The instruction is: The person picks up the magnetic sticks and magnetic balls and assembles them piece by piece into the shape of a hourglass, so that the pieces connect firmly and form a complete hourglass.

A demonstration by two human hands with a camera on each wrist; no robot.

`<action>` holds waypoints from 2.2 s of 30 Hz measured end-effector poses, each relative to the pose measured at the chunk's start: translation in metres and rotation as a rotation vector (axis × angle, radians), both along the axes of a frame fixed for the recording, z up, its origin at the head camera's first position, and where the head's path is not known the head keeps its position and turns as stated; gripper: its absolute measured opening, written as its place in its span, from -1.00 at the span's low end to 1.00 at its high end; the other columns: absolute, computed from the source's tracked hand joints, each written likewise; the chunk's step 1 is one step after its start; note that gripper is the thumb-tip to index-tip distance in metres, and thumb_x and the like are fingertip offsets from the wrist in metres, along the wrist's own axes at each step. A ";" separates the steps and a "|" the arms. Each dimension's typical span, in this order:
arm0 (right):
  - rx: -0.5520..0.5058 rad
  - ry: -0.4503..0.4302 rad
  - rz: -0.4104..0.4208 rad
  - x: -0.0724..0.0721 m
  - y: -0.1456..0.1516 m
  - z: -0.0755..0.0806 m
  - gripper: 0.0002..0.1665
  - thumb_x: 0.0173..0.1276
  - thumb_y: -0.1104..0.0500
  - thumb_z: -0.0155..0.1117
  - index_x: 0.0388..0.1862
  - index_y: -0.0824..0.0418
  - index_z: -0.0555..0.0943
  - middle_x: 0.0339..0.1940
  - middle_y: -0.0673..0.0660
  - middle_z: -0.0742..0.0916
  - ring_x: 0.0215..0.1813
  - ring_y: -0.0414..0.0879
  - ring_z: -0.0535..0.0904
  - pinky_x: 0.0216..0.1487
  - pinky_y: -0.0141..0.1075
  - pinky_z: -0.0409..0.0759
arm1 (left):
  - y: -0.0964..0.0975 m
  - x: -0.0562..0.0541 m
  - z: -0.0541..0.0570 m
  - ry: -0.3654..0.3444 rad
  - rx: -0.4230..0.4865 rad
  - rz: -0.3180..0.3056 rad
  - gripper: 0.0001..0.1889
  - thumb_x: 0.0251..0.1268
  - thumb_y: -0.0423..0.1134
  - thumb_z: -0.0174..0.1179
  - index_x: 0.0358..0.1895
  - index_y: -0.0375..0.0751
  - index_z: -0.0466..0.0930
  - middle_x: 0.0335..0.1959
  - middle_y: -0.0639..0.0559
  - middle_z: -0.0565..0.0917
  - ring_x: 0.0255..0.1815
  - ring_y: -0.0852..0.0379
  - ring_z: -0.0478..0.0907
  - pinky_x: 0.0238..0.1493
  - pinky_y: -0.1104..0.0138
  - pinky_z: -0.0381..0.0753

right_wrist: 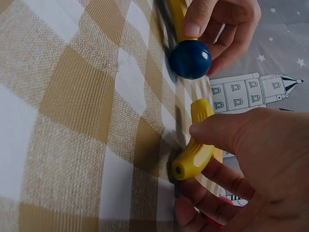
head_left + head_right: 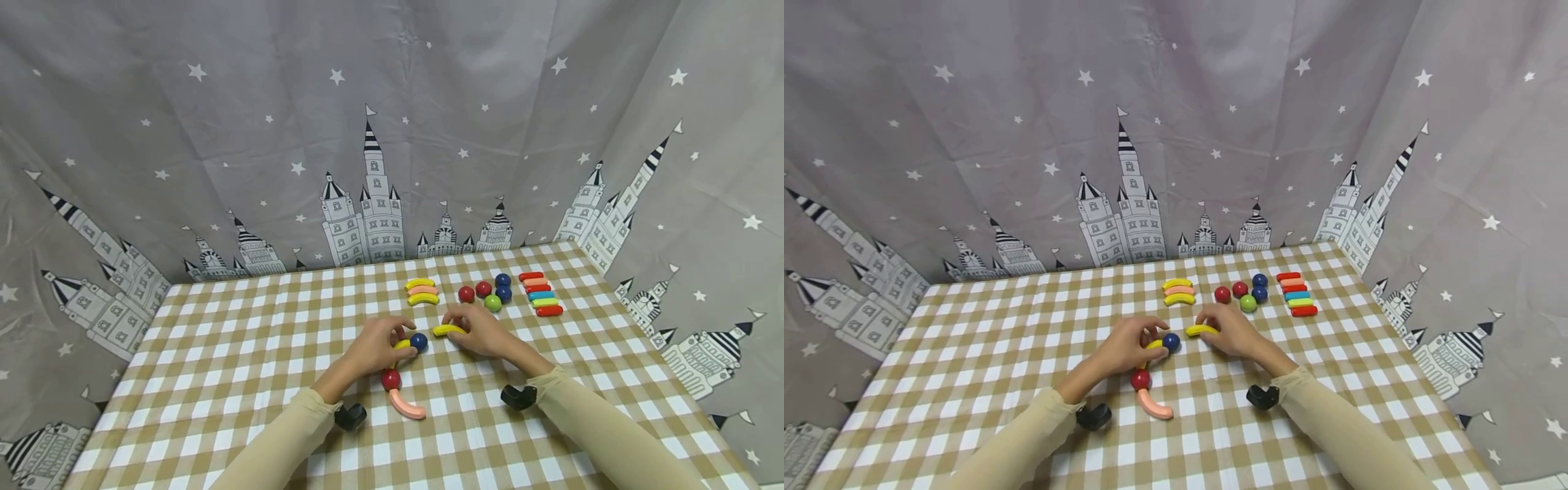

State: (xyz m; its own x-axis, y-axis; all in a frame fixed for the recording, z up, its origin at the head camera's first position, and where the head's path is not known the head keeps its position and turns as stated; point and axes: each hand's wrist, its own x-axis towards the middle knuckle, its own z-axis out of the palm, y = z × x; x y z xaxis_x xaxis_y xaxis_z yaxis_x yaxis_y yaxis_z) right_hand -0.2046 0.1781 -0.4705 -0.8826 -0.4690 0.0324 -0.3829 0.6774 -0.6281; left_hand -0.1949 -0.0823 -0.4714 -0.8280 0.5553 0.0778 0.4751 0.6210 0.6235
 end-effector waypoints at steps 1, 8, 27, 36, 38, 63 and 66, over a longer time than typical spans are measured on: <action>0.004 -0.005 -0.004 0.001 0.001 0.001 -0.84 0.33 0.27 0.44 -0.13 0.11 0.71 -0.34 -0.03 0.66 -0.31 -0.08 0.50 -0.24 -0.26 0.49 | 0.001 -0.001 0.001 -0.006 0.002 -0.007 -0.63 0.22 -0.16 0.49 0.06 -0.17 0.70 -0.28 0.04 0.70 -0.38 0.15 0.52 -0.31 0.30 0.50; 0.019 -0.048 -0.032 0.006 0.004 0.003 -0.85 0.33 0.25 0.45 -0.15 0.08 0.72 -0.29 -0.05 0.69 -0.29 -0.10 0.54 -0.22 -0.28 0.54 | 0.009 -0.002 0.000 -0.009 0.059 -0.049 -0.71 0.19 -0.24 0.52 -0.05 -0.22 0.74 -0.29 0.01 0.71 -0.36 0.07 0.55 -0.32 0.34 0.50; -0.079 -0.087 -0.019 0.013 0.006 0.008 -0.75 0.30 0.22 0.50 -0.04 0.13 0.73 -0.29 -0.04 0.70 -0.31 -0.13 0.55 -0.28 -0.34 0.56 | 0.006 -0.003 -0.006 -0.085 0.089 0.044 -0.71 0.20 -0.20 0.52 -0.04 -0.17 0.75 -0.24 0.06 0.74 -0.27 0.12 0.59 -0.22 0.31 0.57; -0.116 -0.119 0.006 0.009 -0.008 0.002 -0.74 0.30 0.23 0.49 -0.02 0.17 0.75 -0.28 -0.01 0.73 -0.34 -0.16 0.56 -0.29 -0.35 0.57 | 0.006 0.000 -0.008 -0.039 0.113 0.091 -0.71 0.15 -0.25 0.54 -0.07 -0.17 0.75 -0.24 0.03 0.75 -0.29 0.13 0.63 -0.23 0.31 0.61; -0.114 -0.121 0.005 0.008 -0.011 0.001 -0.74 0.31 0.22 0.49 -0.02 0.17 0.74 -0.27 -0.01 0.74 -0.32 -0.17 0.57 -0.25 -0.34 0.58 | 0.006 0.000 -0.008 -0.038 0.118 0.100 -0.71 0.14 -0.25 0.55 -0.08 -0.16 0.75 -0.25 0.03 0.75 -0.30 0.14 0.62 -0.24 0.32 0.61; -0.113 -0.088 -0.002 0.007 -0.017 0.000 -0.81 0.34 0.22 0.46 -0.08 0.18 0.76 -0.24 0.01 0.79 -0.25 -0.19 0.63 -0.16 -0.30 0.62 | 0.007 0.008 -0.006 -0.019 0.149 0.118 -0.72 0.06 -0.27 0.58 -0.28 -0.18 0.63 -0.39 0.04 0.63 -0.35 0.04 0.54 -0.34 0.36 0.46; -0.111 -0.099 -0.012 0.008 -0.017 0.000 -0.80 0.35 0.22 0.46 -0.06 0.18 0.76 -0.24 0.00 0.78 -0.25 -0.19 0.63 -0.17 -0.31 0.62 | 0.008 0.008 -0.005 -0.028 0.148 0.126 -0.71 0.06 -0.26 0.59 -0.28 -0.18 0.61 -0.39 0.04 0.62 -0.36 0.05 0.52 -0.36 0.37 0.45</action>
State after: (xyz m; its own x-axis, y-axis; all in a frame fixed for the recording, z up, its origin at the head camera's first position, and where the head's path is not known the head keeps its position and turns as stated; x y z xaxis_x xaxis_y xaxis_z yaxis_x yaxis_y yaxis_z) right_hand -0.1971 0.1609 -0.4703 -0.8898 -0.4563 -0.0046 -0.3072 0.6063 -0.7335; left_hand -0.1867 -0.0742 -0.4763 -0.8931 0.4315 0.1272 0.3808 0.5749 0.7242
